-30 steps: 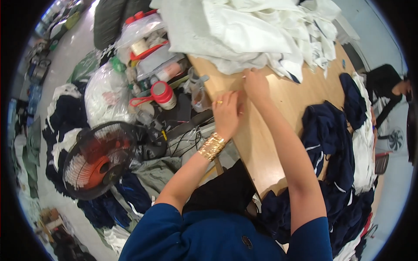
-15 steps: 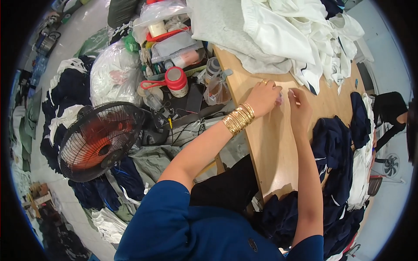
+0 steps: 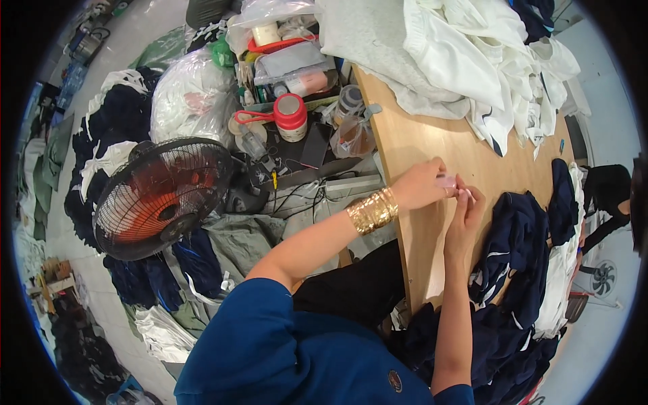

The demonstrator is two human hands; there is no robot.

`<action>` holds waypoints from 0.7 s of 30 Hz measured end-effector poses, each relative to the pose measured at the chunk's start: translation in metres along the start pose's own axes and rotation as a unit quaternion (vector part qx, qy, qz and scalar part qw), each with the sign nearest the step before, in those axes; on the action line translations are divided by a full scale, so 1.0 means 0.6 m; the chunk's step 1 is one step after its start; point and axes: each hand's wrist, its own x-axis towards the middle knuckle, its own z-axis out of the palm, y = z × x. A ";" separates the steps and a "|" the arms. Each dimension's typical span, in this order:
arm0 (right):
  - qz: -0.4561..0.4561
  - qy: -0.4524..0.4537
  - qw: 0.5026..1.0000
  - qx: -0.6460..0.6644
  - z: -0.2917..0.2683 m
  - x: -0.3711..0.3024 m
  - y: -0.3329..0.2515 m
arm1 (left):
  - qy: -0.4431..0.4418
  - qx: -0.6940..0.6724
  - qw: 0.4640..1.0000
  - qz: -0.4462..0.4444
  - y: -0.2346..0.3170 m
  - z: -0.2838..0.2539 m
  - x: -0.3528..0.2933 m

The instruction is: Trimming excess threads from garments using thread nippers at a factory workbench.

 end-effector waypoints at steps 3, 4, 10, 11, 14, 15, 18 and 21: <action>0.004 0.003 1.000 0.011 -0.013 -0.033 -0.022 | -0.153 -0.269 0.930 -0.199 0.051 -0.011 -0.047; 0.006 0.005 1.000 0.022 -0.016 -0.048 -0.033 | -0.156 -0.272 0.929 -0.197 0.071 -0.019 -0.062; 0.008 -0.065 0.997 0.043 -0.047 -0.136 -0.034 | -0.299 -0.461 0.775 -0.311 0.087 -0.049 -0.145; 0.005 -0.085 0.996 0.032 -0.052 -0.151 -0.040 | -0.315 -0.463 0.759 -0.332 0.096 -0.055 -0.156; -0.009 -0.102 0.994 0.036 -0.061 -0.204 -0.038 | -0.291 -0.467 0.776 -0.308 0.075 -0.031 -0.203; -0.013 -0.115 0.993 0.037 -0.065 -0.217 -0.034 | -0.308 -0.476 0.758 -0.323 0.068 -0.027 -0.214; 0.000 -0.142 0.990 0.005 -0.080 -0.247 -0.035 | -0.304 -0.517 0.707 -0.373 0.079 -0.016 -0.244; -0.013 -0.141 0.990 0.001 -0.088 -0.264 -0.034 | -0.306 -0.533 0.684 -0.393 0.076 -0.005 -0.258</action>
